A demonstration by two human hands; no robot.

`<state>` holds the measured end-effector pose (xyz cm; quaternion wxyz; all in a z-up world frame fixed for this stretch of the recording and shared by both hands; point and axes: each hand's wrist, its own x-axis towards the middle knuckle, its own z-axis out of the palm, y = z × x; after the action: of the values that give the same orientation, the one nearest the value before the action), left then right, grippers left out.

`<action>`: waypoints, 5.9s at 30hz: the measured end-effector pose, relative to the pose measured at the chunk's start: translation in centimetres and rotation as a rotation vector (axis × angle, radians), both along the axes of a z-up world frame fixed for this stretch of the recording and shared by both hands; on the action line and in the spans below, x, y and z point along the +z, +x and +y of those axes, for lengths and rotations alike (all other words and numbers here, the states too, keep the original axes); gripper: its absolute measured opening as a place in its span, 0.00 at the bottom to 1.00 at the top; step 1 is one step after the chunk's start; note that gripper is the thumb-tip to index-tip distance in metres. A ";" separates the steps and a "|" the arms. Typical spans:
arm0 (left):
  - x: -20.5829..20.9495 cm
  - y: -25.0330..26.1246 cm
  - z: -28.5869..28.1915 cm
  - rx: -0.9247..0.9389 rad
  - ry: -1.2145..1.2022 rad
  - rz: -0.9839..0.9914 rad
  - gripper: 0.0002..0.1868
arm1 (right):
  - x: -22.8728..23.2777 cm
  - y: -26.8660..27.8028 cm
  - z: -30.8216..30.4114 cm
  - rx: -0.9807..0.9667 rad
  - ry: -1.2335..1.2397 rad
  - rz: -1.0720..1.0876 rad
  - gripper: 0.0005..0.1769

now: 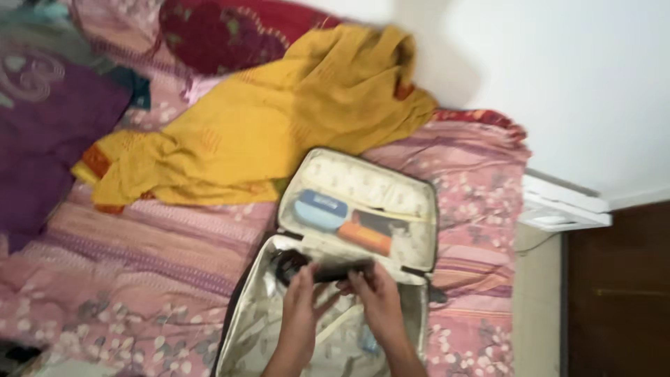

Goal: The person packs a suitcase by placing a blue toiletry case, a smartphone, a water bottle, and a coiled cable into the mesh pocket and main compartment. They then retrieve a key from a desk, add it to the suitcase, and fold two shirts before placing them inside.

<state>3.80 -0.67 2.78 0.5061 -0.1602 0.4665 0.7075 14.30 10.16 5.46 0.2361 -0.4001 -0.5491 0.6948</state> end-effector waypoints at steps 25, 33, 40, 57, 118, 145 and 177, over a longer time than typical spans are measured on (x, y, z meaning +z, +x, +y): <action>10.3 7.6 1.4 -0.205 0.387 0.130 0.21 | 4.9 15.7 -7.5 -0.115 -0.257 0.129 0.22; 6.9 8.8 -0.9 -0.477 0.127 0.163 0.21 | 3.2 16.6 -7.6 -0.248 -0.249 0.089 0.20; 4.4 9.7 -1.9 -0.477 0.099 0.130 0.19 | 2.9 18.0 -7.3 -0.216 -0.277 0.041 0.28; -1.7 8.8 -3.2 -0.574 -0.089 0.304 0.19 | -0.8 21.0 -8.6 -0.116 -0.345 -0.170 0.31; -39.5 21.2 -7.1 -1.015 -0.143 0.619 0.13 | -15.9 19.6 -17.9 -0.363 0.148 -0.443 0.27; -39.1 22.4 -7.4 -1.468 -0.367 0.890 0.21 | -20.0 22.1 -18.5 -0.391 0.002 -0.673 0.28; -8.0 13.7 -18.1 -0.678 -0.052 0.157 0.20 | -4.4 24.2 -23.4 -0.286 -0.035 -0.326 0.23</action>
<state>17.47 -18.77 -5.20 0.6708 0.0462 0.5485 0.4971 38.54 -13.27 1.10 0.2335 -0.5850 -0.5054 0.5897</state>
